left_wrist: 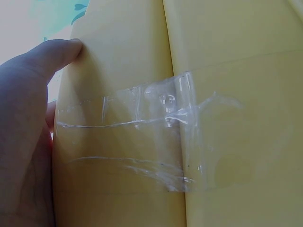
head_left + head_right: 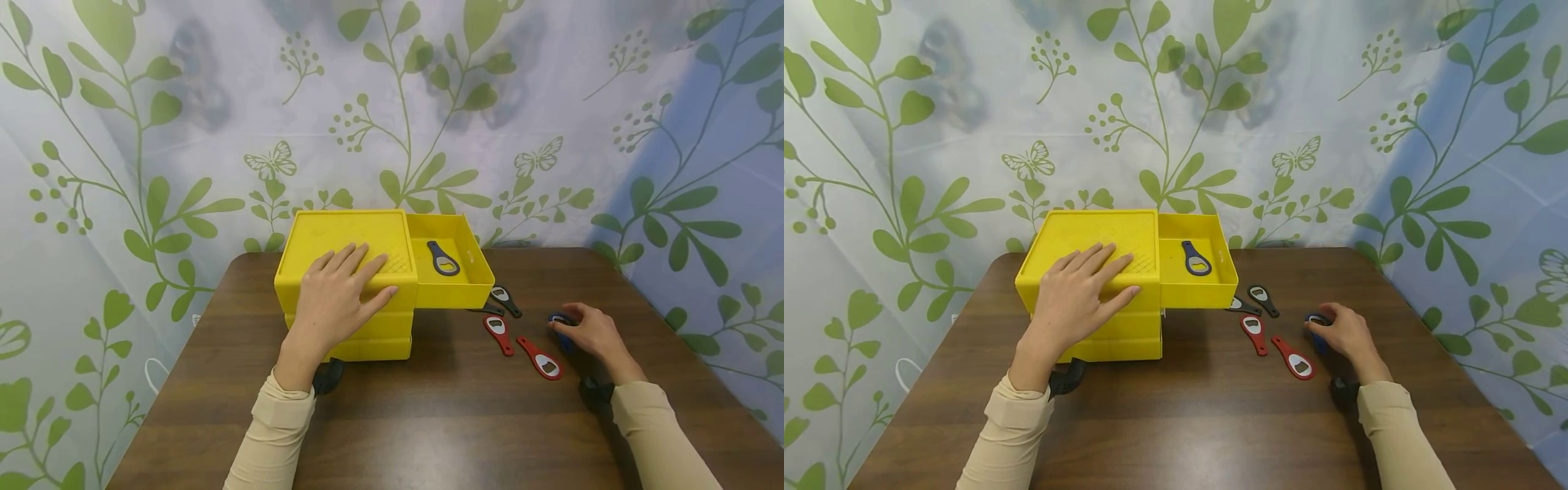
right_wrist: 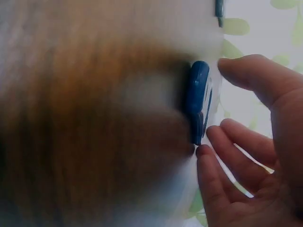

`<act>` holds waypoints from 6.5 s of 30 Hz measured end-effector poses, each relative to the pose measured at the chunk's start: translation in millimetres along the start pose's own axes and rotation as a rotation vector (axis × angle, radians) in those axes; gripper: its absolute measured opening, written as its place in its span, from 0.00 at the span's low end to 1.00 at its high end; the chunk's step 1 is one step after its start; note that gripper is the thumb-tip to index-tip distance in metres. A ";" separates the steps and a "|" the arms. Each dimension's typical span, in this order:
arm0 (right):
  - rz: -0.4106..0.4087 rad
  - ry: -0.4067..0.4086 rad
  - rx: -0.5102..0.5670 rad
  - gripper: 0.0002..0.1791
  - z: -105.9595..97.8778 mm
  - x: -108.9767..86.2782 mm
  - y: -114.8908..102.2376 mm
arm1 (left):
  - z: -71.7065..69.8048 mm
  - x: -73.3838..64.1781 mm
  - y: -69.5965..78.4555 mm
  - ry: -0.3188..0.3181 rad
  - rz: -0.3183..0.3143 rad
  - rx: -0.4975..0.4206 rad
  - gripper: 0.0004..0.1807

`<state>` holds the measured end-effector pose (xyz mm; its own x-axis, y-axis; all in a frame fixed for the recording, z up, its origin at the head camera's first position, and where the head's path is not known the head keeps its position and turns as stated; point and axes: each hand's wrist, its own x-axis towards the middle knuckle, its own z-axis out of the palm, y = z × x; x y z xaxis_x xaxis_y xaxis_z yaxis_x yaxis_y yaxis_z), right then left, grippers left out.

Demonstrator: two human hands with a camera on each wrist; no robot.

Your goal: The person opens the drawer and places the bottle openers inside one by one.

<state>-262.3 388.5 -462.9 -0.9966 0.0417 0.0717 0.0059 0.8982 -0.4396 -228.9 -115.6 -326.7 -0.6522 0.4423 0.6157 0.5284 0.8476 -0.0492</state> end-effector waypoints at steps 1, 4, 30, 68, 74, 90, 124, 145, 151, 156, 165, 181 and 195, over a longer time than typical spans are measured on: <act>0.003 -0.005 -0.002 0.39 0.0 -0.2 0.0 | -0.1 0.0 0.0 0.001 0.000 0.001 0.31; 0.002 -0.016 -0.014 0.39 -0.7 -1.6 -0.9 | -0.3 0.1 0.1 0.003 0.001 0.001 0.31; 0.029 0.012 -0.001 0.35 5.0 -0.6 -10.3 | -1.1 0.1 1.0 0.015 0.005 -0.004 0.31; -0.140 0.307 0.211 0.27 -37.5 6.3 -115.6 | 0.3 -2.5 1.3 0.007 0.003 -0.003 0.31; -0.205 0.360 0.229 0.26 -47.5 8.0 -135.6 | 0.5 -1.3 1.3 0.004 0.001 0.000 0.31; -0.332 0.405 0.265 0.25 -74.8 3.9 -188.3 | -0.6 -1.2 0.5 0.004 0.002 0.005 0.31; -0.479 0.262 0.286 0.22 -61.8 11.9 -273.0 | -0.4 -2.2 1.7 0.011 0.001 0.002 0.30; -0.526 0.095 0.183 0.24 -47.6 12.7 -280.7 | 0.1 -2.0 2.3 0.038 0.017 0.002 0.30; -0.543 0.099 0.179 0.24 -46.4 11.4 -280.4 | 0.2 -2.5 2.2 0.038 0.015 0.002 0.30; -0.535 0.103 0.173 0.24 -46.1 11.2 -280.6 | -0.7 -2.2 1.8 0.036 0.019 0.007 0.30; -0.520 0.155 0.203 0.23 -43.7 11.6 -280.8 | -1.7 -0.8 0.2 0.042 0.022 0.016 0.30; -0.500 0.352 0.391 0.20 -33.4 10.8 -269.9 | 0.1 -0.8 -0.6 0.006 0.008 0.005 0.30; -0.418 0.412 0.439 0.25 -27.5 2.8 -255.9 | 0.2 -0.3 -1.1 0.005 0.007 0.004 0.30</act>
<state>-264.4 170.8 -325.6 -0.7960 -0.0270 0.6047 -0.4876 0.6204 -0.6142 -229.4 -116.6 -327.0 -0.6458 0.4467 0.6192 0.5308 0.8456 -0.0564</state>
